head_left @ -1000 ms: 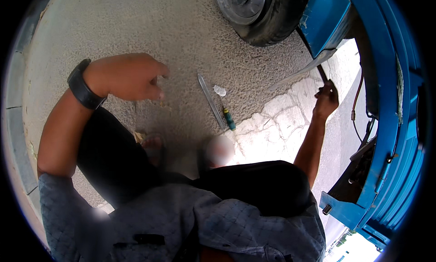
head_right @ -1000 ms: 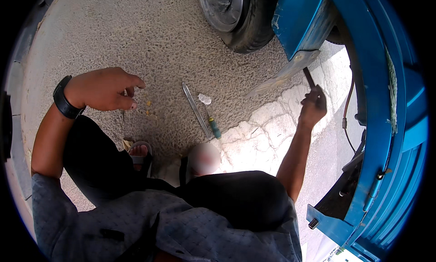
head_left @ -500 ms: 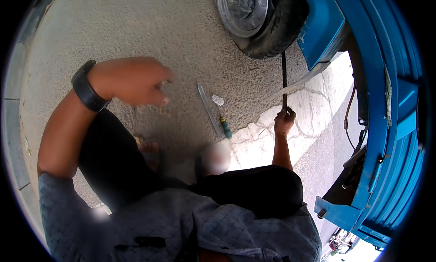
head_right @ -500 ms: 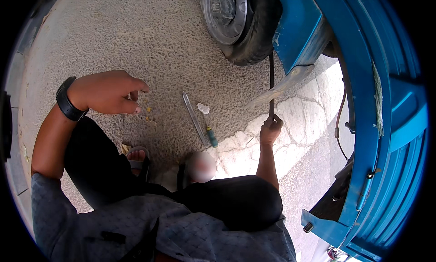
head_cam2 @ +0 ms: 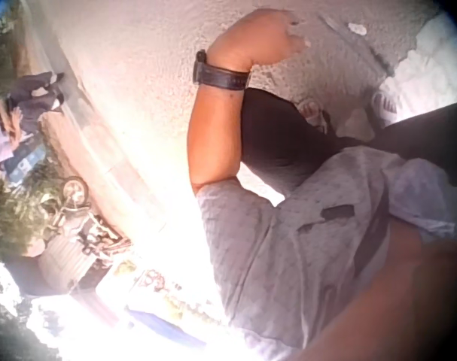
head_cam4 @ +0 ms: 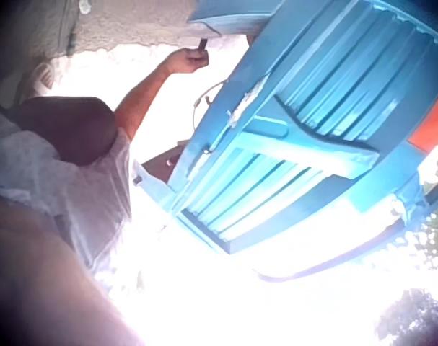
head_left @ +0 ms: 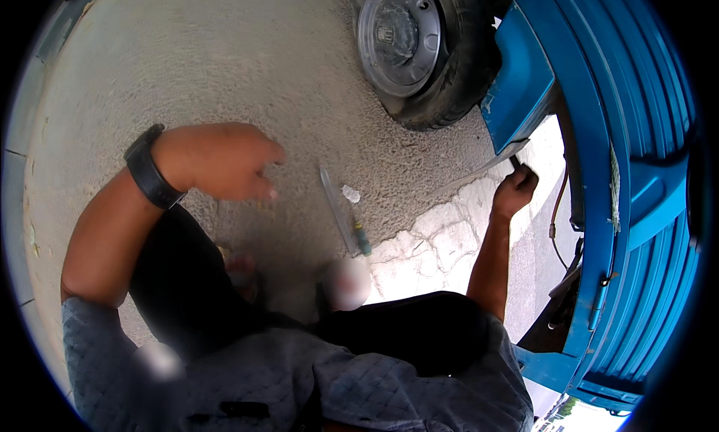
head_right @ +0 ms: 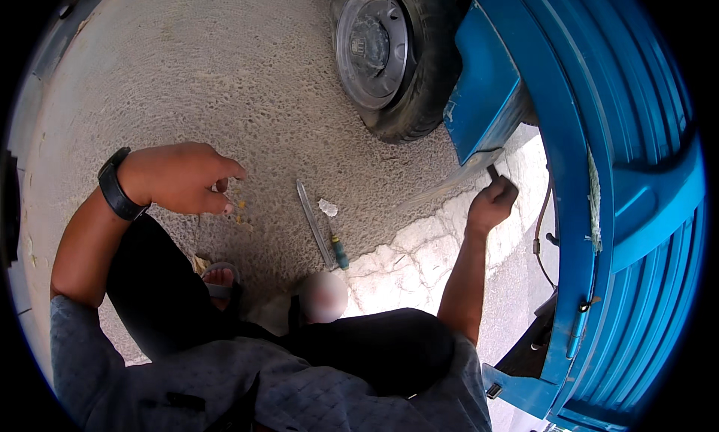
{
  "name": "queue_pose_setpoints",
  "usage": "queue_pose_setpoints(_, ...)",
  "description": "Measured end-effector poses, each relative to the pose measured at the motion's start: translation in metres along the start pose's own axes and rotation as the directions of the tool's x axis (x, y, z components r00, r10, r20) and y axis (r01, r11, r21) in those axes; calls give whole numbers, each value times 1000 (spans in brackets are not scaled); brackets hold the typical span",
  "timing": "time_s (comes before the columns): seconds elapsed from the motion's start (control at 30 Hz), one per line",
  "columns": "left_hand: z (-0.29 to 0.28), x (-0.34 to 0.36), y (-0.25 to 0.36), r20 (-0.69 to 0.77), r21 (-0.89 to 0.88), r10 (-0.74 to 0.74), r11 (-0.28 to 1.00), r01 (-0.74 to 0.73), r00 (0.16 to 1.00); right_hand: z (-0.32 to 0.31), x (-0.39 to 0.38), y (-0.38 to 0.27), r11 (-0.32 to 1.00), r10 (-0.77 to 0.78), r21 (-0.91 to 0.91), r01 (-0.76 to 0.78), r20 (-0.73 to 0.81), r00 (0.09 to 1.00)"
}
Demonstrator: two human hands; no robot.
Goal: The person uses a long metal pry bar to scrape and remove material from the underside of a blue vehicle. They work on the area near the wheel well and the side panel, repeatedly inserting the tool and applying leverage to dislodge debris.
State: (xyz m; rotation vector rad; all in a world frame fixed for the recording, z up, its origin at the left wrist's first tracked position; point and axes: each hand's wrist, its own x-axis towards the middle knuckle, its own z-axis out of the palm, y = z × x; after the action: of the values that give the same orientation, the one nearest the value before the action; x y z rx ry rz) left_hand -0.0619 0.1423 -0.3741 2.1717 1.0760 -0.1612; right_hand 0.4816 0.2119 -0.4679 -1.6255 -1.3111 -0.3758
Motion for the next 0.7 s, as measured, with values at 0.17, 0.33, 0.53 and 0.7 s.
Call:
queue_pose_setpoints(0.17, 4, 0, -4, 20, -16, 20, 1000, -20, 1000, 0, -168, 84, 674, 549, 180, -717, 526, 649)
queue_pose_setpoints(0.33, 5, 5, -10, 39, -3, -8, 1000, 8, 999, -12, -68, 37, 768, 509, 175, -617, 419, 752)
queue_pose_setpoints(0.53, 10, 13, -18, 13, -8, 45, 999, -45, 999, -2, 107, -41, 900, 302, 197, -388, 360, 883)
queue_pose_setpoints(0.7, 9, 4, -21, -28, -3, 75, 997, -75, 997, 7, -15, 20, 999, -35, 28, 34, 48, 998)
